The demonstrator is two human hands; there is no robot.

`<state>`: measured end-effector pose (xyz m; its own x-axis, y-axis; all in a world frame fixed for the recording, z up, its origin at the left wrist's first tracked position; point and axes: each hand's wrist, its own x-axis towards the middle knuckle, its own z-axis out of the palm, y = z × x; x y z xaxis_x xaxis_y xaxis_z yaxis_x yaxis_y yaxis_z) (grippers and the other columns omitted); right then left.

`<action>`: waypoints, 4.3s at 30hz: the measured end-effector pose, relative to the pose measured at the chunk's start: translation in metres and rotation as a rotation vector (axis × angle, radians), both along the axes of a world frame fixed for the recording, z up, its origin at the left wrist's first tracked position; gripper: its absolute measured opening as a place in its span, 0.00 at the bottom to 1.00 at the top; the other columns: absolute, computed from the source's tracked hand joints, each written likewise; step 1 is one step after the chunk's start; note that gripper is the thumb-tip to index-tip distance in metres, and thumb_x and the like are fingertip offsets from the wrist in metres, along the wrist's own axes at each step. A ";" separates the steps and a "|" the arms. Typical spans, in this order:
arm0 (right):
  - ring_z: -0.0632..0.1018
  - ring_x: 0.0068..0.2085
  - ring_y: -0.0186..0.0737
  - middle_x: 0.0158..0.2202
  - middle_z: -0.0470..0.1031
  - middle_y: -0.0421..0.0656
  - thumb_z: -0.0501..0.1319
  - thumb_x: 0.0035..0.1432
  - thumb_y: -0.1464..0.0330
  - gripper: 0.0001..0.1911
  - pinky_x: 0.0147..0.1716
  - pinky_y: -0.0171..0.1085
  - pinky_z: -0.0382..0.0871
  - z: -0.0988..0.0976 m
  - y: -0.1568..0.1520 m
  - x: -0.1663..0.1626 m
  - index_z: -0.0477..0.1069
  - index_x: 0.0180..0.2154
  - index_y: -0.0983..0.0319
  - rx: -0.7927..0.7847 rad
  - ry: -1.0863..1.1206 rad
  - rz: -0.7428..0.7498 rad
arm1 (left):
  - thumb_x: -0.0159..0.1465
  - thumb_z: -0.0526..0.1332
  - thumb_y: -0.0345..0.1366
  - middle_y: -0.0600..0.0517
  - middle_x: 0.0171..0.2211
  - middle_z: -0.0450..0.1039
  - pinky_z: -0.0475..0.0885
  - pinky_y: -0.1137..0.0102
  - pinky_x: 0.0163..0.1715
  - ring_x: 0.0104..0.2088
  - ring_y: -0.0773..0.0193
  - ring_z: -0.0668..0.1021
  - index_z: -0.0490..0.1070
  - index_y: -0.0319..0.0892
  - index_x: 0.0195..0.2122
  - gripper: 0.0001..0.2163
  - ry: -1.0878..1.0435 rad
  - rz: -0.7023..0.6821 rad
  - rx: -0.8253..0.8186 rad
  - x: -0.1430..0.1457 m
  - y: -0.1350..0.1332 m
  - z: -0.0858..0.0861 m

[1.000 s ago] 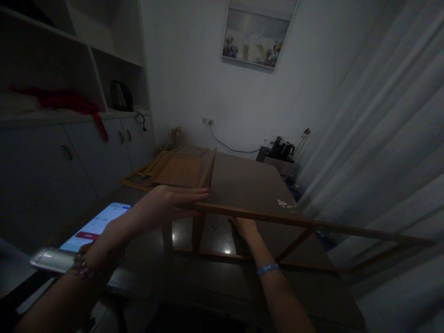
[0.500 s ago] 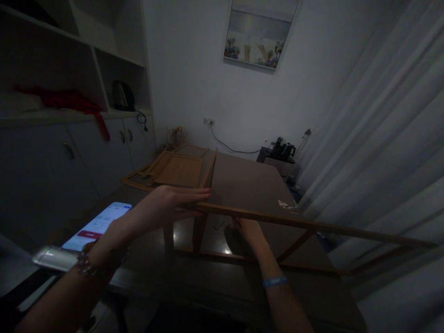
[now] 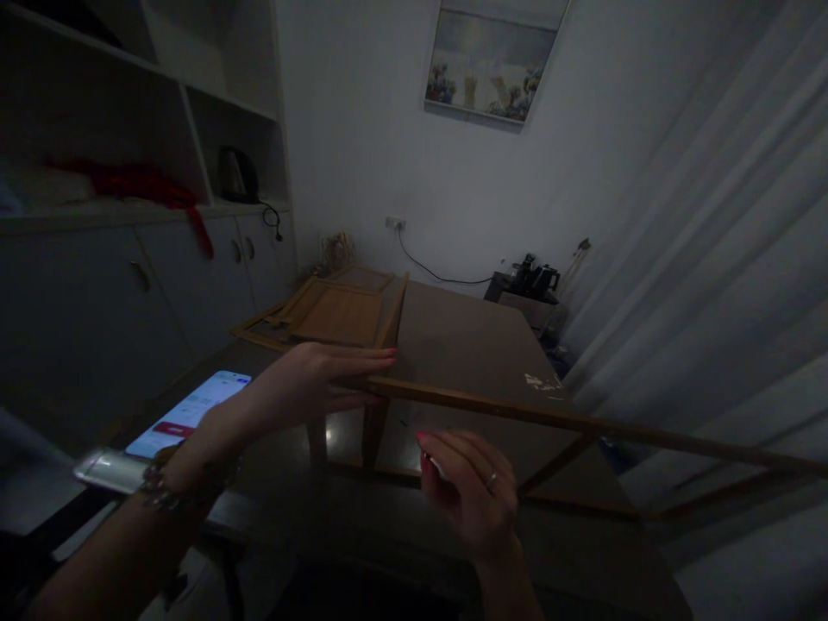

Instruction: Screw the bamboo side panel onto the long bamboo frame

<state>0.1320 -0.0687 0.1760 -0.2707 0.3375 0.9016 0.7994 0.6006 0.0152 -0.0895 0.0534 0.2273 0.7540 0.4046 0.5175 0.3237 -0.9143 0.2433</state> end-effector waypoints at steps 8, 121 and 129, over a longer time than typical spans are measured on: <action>0.80 0.35 0.34 0.35 0.80 0.39 0.56 0.62 0.70 0.05 0.36 0.32 0.72 0.075 0.050 -0.041 0.70 0.38 0.59 -0.154 0.235 0.027 | 0.61 0.60 0.42 0.49 0.58 0.66 0.71 0.67 0.50 0.53 0.58 0.73 0.65 0.48 0.57 0.22 0.015 -0.039 -0.042 -0.001 -0.002 0.006; 0.74 0.31 0.34 0.32 0.76 0.43 0.49 0.67 0.67 0.12 0.29 0.31 0.59 0.088 0.135 -0.044 0.69 0.36 0.62 -0.840 -0.197 0.003 | 0.62 0.59 0.42 0.45 0.52 0.71 0.68 0.66 0.51 0.53 0.58 0.73 0.67 0.44 0.54 0.19 0.020 -0.182 -0.058 -0.006 0.019 0.001; 0.75 0.31 0.35 0.31 0.76 0.43 0.48 0.67 0.68 0.12 0.29 0.32 0.60 0.087 0.131 -0.045 0.69 0.36 0.62 -0.830 -0.181 0.002 | 0.62 0.59 0.39 0.45 0.55 0.69 0.69 0.65 0.51 0.54 0.58 0.72 0.65 0.45 0.56 0.21 0.009 -0.182 -0.054 -0.007 0.022 -0.004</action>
<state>0.0870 0.0620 0.2630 -0.3884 0.8698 0.3044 0.8261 0.4750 -0.3031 -0.0970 0.0750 0.2237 0.8216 0.2879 0.4921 0.1563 -0.9438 0.2912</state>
